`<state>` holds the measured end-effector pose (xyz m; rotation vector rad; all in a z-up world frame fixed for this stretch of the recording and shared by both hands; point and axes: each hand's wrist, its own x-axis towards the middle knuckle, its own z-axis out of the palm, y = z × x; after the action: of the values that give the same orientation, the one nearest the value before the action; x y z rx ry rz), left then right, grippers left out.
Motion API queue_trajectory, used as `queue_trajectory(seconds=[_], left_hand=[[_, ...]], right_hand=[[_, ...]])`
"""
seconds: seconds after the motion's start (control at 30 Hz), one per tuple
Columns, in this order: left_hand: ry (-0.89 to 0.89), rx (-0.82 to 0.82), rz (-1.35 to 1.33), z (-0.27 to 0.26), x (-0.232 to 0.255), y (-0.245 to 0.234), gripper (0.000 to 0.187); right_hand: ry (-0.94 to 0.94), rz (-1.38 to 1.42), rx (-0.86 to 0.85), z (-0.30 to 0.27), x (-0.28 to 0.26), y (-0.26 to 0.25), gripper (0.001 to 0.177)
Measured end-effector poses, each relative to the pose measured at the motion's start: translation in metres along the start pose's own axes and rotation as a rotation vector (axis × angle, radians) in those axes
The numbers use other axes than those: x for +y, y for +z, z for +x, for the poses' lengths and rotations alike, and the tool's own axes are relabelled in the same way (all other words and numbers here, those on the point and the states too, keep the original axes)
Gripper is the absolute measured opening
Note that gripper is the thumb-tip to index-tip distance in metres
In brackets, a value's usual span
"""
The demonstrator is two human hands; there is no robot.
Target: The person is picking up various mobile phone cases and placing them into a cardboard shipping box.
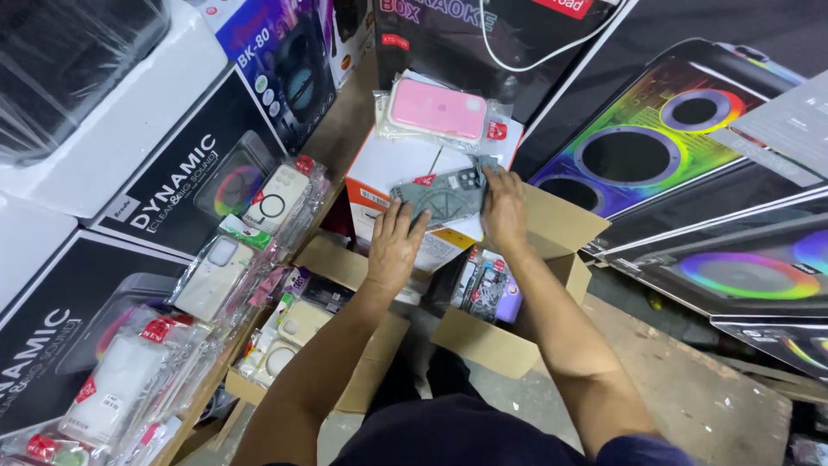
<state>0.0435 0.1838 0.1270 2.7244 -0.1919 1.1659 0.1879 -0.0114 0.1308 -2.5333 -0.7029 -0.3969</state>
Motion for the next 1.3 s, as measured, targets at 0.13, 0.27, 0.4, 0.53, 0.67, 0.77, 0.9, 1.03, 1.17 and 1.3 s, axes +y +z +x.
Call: queue_trajectory(seconds=[0.13, 0.27, 0.4, 0.53, 0.67, 0.77, 0.9, 1.03, 1.17, 1.3], left_hand=[[0.002, -0.024, 0.012, -0.004, 0.0, 0.003, 0.029], [-0.025, -0.064, -0.034, 0.01, -0.005, -0.006, 0.032], [-0.144, -0.131, -0.134, 0.06, 0.007, -0.063, 0.032], [-1.055, -0.508, -0.862, 0.062, -0.01, -0.054, 0.045], [-1.418, -0.45, -1.065, 0.014, -0.033, 0.008, 0.047], [-1.453, -0.453, -1.078, -0.006, -0.05, 0.029, 0.044], [-1.404, -0.492, -1.114, 0.014, -0.036, 0.006, 0.044], [-1.37, -0.463, -1.099, 0.012, -0.04, 0.017, 0.044], [-1.404, -0.381, -1.002, 0.028, -0.032, -0.015, 0.049], [-1.264, -0.311, -0.907, 0.026, -0.042, -0.069, 0.036]], right_hand=[[-0.037, -0.041, -0.053, -0.014, 0.031, -0.012, 0.046], [0.032, -0.011, 0.063, -0.018, 0.071, -0.024, 0.037], [0.307, 0.293, 0.241, -0.017, 0.057, -0.054, 0.042], [0.216, 0.49, 0.39, -0.014, -0.048, -0.074, 0.044], [-0.348, 0.242, 0.051, -0.038, -0.135, -0.03, 0.038], [-0.467, 0.217, -0.091, -0.046, -0.099, 0.016, 0.059], [-0.338, 0.219, -0.037, -0.008, -0.071, -0.003, 0.043], [-0.115, 0.162, -0.066, 0.021, -0.011, 0.015, 0.055], [0.025, 0.154, -0.048, 0.029, 0.027, 0.035, 0.048], [0.071, 0.233, -0.045, 0.03, 0.023, 0.033, 0.046]])
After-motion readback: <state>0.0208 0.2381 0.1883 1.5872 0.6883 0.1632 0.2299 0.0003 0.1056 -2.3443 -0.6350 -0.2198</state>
